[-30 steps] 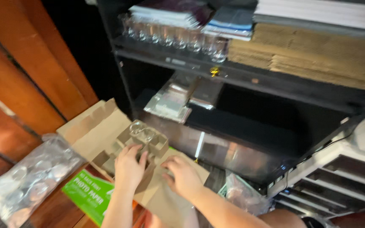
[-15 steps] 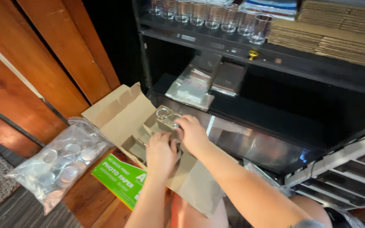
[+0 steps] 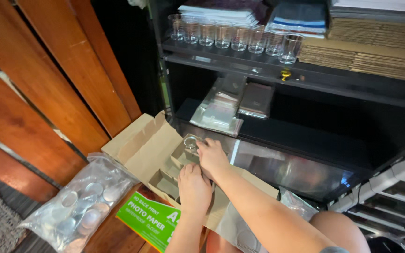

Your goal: The person removes small clear glasses from a cardboard box and places them one by one onto a shelf. The person repeats this process for multiple glasses, arranging them in a row on the shelf.

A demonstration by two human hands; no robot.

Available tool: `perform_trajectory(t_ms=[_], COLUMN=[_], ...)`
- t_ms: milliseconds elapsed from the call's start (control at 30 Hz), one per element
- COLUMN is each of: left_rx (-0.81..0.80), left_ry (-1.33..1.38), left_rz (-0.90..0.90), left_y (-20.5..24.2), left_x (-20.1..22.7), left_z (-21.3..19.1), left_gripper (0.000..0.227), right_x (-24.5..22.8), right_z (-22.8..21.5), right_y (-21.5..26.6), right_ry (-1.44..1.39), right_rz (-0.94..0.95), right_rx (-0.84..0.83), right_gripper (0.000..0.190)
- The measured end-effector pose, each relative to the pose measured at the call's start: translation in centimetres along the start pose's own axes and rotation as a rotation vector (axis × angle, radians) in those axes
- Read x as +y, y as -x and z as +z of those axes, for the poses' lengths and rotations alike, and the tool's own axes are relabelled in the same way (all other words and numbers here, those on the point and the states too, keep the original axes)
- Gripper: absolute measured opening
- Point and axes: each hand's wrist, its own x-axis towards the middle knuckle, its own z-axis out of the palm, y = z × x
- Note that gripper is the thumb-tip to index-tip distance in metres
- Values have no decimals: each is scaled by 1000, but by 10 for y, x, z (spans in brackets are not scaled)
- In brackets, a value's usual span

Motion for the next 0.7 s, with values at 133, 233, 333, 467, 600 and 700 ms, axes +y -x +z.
perform_trajectory(t_ms=[133,233,333,467,600,700], left_rx=[-2,39,24,40,53,120], left_ry=[-11,-29,-36,-68,-61,-25], left_rz=[-1,19,17,9,17,100], left_y=[3,1,2,1,1,0], left_x=[-1,-2,-5,-1,-2,-3], left_z=[2,3,5,1,4,2], left_gripper=[14,17,24,27,30,29], right_x=[-3,4,19,40,33,15], right_z=[-10,-14,-12,-1,-15,-42], right_y=[-3,-12,-20,-32,-46,-48], right_ry=[-15,-32,-29,3,134,146], right_rz=[87,111,109,-30,-114,-54], right_rx=[-130,-245,-355,-427,-550,-564], right_gripper=[56,60,44,61,50,33])
